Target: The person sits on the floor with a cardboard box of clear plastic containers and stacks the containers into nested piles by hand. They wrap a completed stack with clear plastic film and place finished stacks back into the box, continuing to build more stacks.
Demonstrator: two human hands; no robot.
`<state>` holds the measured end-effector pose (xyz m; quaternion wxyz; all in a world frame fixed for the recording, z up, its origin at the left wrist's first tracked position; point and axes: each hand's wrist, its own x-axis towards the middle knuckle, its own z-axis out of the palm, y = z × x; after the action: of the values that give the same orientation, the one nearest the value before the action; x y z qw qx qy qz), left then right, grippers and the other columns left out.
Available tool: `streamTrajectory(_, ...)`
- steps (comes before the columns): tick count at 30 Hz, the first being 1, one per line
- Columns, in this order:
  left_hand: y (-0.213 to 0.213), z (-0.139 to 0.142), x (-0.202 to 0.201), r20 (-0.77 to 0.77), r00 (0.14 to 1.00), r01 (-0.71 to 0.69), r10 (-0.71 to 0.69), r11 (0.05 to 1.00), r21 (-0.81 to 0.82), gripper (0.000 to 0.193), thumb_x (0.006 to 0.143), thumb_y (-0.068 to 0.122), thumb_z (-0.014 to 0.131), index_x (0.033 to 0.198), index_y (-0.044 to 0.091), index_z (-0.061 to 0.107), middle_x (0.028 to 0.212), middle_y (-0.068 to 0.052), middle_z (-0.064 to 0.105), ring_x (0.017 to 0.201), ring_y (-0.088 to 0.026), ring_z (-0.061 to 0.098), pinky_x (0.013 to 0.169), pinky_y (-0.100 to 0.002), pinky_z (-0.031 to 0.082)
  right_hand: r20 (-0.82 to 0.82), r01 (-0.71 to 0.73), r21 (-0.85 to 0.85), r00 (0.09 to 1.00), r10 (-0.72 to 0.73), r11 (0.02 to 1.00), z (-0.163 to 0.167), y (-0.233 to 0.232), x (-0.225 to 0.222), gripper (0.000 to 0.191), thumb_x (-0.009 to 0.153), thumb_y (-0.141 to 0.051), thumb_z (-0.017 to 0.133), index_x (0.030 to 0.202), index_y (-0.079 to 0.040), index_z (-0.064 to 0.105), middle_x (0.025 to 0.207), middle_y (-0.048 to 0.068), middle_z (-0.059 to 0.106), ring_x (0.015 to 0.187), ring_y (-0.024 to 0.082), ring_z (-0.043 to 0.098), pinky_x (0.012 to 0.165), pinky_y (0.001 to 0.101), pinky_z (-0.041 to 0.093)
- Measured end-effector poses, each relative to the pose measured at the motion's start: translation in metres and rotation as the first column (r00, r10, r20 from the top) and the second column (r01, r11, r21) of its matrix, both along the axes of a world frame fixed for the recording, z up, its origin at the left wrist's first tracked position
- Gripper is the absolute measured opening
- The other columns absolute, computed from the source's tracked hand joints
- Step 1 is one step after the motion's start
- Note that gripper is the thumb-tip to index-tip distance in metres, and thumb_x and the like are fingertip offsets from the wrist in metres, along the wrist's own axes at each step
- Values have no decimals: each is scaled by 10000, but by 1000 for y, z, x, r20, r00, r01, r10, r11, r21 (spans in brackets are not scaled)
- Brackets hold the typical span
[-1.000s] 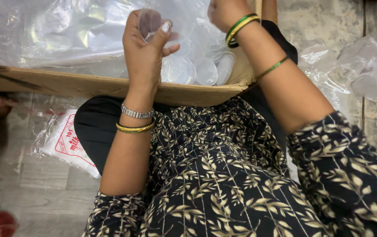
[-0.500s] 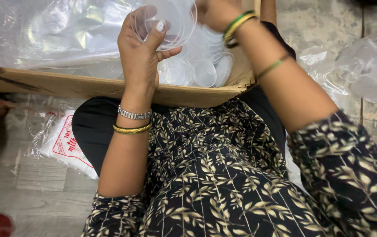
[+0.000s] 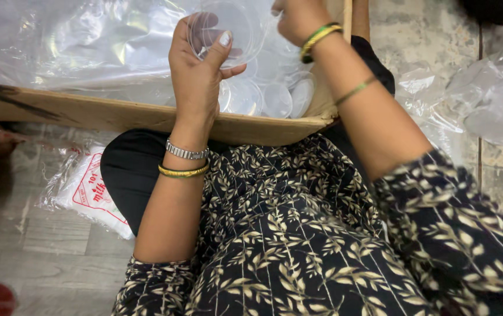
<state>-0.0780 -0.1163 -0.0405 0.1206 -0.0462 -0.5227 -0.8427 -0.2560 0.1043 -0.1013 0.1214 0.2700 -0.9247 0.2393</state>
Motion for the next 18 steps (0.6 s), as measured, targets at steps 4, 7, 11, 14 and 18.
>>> streamTrajectory(4, 0, 2, 1, 35, 999, 21, -22, 999, 24, 376, 978, 87, 728, 1284, 22, 520, 1217, -84, 604, 976, -183, 681, 730, -400, 709, 356, 49, -313, 932, 69, 949, 28, 33, 13, 233, 890, -47, 686, 1121, -18, 700, 953, 31, 737, 789, 115, 731, 580, 270, 579)
streamTrajectory(7, -1, 4, 1, 59, 998, 28, -30, 999, 28, 367, 965, 83, 729, 1264, 13, 528, 1209, -84, 601, 1008, -184, 672, 722, -409, 711, 391, 105, -434, 917, 82, 895, 42, 46, 27, 189, 952, -49, 684, 1137, -13, 697, 935, 3, 727, 761, 88, 725, 559, 231, 571)
streamTrajectory(11, 0, 6, 2, 76, 996, 47, -47, 999, 4, 374, 950, 86, 727, 1259, 24, 528, 1194, -89, 606, 1005, -185, 673, 724, -413, 716, 408, 200, -565, 911, 60, 801, 64, 47, 48, 102, 1085, -93, 637, 1096, -8, 694, 864, 28, 719, 698, 110, 699, 580, 249, 571)
streamTrajectory(14, 2, 7, 2, 88, 993, 74, -75, 997, 9, 379, 937, 82, 726, 1249, 25, 518, 1165, -89, 613, 963, -196, 686, 711, -415, 709, 409, 177, -629, 903, 129, 757, 88, 39, 63, 88, 1081, -88, 652, 1073, -5, 681, 885, 59, 730, 715, 130, 722, 588, 279, 593)
streamTrajectory(18, 2, 6, 1, 28, 982, 189, -189, 982, 1, 411, 977, 41, 735, 1317, -11, 510, 1232, -103, 586, 1084, -182, 664, 833, -452, 730, 511, 163, -720, 781, 358, 674, 111, 24, 81, 105, 1026, -77, 668, 1118, -34, 693, 941, 63, 760, 789, 147, 768, 672, 296, 665)
